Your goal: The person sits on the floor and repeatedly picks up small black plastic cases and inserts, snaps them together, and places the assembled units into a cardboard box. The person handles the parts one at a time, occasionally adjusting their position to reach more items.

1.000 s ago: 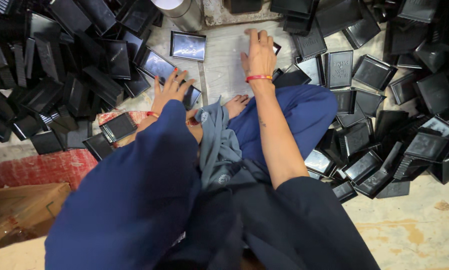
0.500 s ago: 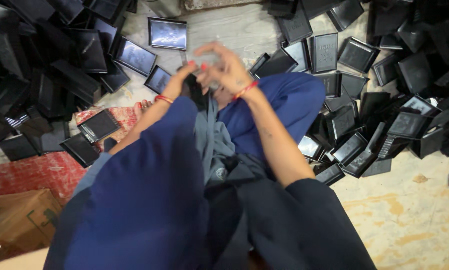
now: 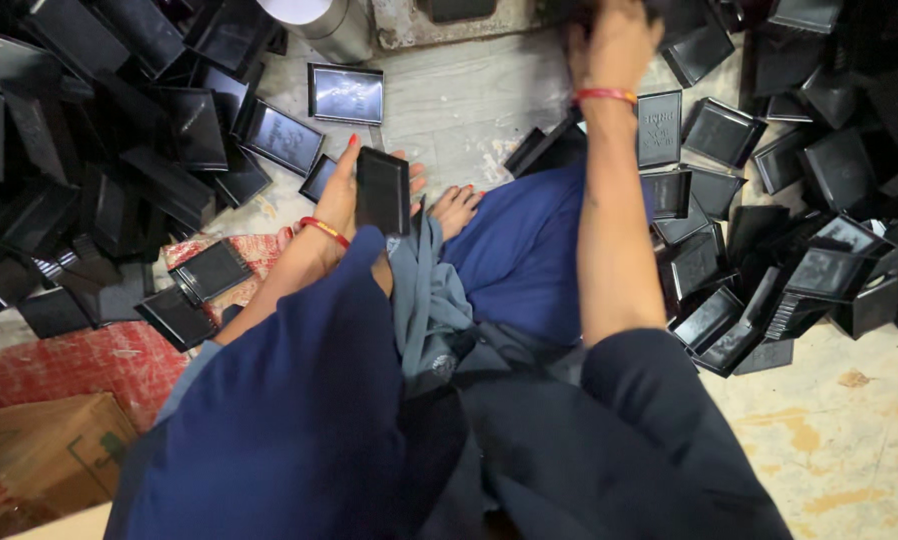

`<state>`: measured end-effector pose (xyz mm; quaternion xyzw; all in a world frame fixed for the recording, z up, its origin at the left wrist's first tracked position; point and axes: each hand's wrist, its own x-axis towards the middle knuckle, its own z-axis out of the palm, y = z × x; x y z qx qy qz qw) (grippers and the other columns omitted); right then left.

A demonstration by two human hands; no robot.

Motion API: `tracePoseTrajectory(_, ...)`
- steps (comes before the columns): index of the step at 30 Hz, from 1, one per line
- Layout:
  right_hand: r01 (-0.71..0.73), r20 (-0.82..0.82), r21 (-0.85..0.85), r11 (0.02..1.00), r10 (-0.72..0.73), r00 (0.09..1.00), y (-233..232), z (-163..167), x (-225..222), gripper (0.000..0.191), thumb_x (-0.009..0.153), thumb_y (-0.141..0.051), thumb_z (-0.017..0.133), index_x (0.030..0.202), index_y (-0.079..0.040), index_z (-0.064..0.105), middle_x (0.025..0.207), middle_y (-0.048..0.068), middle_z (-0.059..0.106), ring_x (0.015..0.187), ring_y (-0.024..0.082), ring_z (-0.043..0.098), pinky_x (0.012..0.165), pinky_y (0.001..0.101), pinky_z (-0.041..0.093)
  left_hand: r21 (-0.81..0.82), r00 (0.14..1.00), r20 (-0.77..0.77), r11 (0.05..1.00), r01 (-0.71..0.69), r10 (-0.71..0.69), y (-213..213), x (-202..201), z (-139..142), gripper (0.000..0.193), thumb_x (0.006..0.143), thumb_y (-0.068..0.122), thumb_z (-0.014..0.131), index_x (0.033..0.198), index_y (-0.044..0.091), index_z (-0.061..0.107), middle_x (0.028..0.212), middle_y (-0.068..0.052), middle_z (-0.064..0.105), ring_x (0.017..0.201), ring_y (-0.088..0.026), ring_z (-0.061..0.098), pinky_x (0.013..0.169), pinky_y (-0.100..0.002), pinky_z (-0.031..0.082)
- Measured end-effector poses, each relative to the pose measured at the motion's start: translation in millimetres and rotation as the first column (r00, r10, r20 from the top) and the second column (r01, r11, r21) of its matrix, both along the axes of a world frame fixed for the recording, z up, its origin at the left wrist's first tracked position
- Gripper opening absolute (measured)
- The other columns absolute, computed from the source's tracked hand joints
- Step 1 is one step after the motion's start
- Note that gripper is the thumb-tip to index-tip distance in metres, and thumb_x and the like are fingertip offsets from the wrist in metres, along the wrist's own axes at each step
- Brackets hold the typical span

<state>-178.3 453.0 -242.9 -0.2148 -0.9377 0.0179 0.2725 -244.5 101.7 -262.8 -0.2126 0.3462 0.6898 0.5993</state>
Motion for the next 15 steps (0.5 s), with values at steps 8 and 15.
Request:
tracePoseTrajectory(8, -0.394, -0.399, -0.915, -0.088, 0.037, 0.916, -95, 23, 59, 0.064, 0.095, -0.003, 0.065, 0.155, -0.009, 0.045, 0.075, -0.007, 0.052, 0.062, 0.002, 0.047, 0.053, 0.0202, 0.038, 0.281, 0.983, -0.157, 0.958, -0.051, 0.098, 17, 9, -20, 0.062, 0.106, 0.055, 0.048, 0.151, 0.013, 0.054, 0.142, -0.012, 0.062, 0.127, -0.028, 0.061, 0.101, -0.050, 0.055)
tracePoseTrajectory(15, -0.425, -0.334, -0.813, 0.399, 0.277, 0.901, -184, 25, 47, 0.066, 0.111, -0.023, 0.068, 0.162, -0.006, 0.030, 0.142, 0.025, 0.058, 0.128, 0.032, 0.062, 0.109, 0.0360, 0.049, 0.093, 0.920, -0.387, 0.995, -0.035, 0.068, 22, 25, 5, 0.058, 0.101, 0.051, 0.049, 0.151, 0.021, 0.045, 0.144, -0.008, 0.058, 0.125, -0.023, 0.063, 0.103, -0.042, 0.056)
